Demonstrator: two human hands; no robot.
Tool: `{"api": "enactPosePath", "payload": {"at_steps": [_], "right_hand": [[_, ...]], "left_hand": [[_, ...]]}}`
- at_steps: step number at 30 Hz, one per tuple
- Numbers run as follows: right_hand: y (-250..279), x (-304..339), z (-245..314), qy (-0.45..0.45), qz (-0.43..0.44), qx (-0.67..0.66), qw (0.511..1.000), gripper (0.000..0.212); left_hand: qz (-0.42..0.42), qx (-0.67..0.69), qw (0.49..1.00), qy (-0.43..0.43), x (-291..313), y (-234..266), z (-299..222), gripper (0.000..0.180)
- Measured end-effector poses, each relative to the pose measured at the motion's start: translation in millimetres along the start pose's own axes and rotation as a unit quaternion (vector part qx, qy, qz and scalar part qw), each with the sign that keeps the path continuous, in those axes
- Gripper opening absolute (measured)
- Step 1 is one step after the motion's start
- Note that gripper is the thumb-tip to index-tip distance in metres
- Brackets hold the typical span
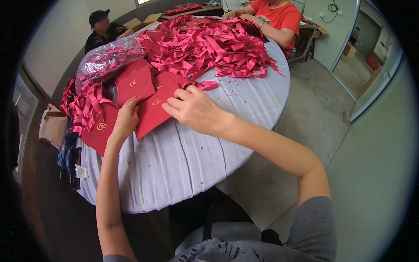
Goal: The person threads pink ribbons into red paper bags by hand to create handles.
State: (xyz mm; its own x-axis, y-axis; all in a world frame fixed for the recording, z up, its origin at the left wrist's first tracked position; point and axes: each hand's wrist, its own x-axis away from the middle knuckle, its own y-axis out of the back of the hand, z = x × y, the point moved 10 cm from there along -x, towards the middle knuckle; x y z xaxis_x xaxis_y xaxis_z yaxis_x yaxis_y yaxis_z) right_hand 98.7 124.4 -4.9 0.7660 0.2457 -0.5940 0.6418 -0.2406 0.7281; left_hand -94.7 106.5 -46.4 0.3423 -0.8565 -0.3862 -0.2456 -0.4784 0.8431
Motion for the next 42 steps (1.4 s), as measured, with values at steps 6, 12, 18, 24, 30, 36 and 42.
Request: {"api": "enactPosePath", "payload": {"at_steps": [6,12,18,24,30,36,42], "right_hand": [[23.2,39.7,14.7,-0.016,0.019,-0.053,0.998,0.043],[15.8,48.5,26.3,-0.049,0.034,-0.120,0.991,0.050],[11.7,44.8,25.3,-0.090,0.097,-0.213,0.968,0.050],[21.2,39.7,26.1,-0.107,0.114,-0.305,0.939,0.049],[95.4,-7.2,3.2,-0.122,-0.163,-0.171,0.964,0.040],[106.2,-8.1,33.0,-0.070,-0.221,-0.087,0.969,0.019],[132.0,-4.9,48.8,-0.060,-0.208,-0.070,0.974,0.015]], "left_hand": [[0.033,0.093,0.995,-0.007,11.3,3.3,-40.8,0.025],[0.062,0.097,0.993,-0.005,23.0,-0.1,-51.3,0.025],[0.097,0.258,0.949,0.151,34.5,-13.9,-12.4,0.024],[0.058,0.250,0.962,0.097,32.0,30.8,-44.5,0.023],[-0.073,0.170,0.980,-0.076,55.2,94.6,-142.6,0.023],[-0.131,0.011,0.976,-0.176,90.9,112.6,-187.5,0.019],[-0.101,-0.155,0.963,-0.194,109.7,117.2,-216.9,0.025]]}}
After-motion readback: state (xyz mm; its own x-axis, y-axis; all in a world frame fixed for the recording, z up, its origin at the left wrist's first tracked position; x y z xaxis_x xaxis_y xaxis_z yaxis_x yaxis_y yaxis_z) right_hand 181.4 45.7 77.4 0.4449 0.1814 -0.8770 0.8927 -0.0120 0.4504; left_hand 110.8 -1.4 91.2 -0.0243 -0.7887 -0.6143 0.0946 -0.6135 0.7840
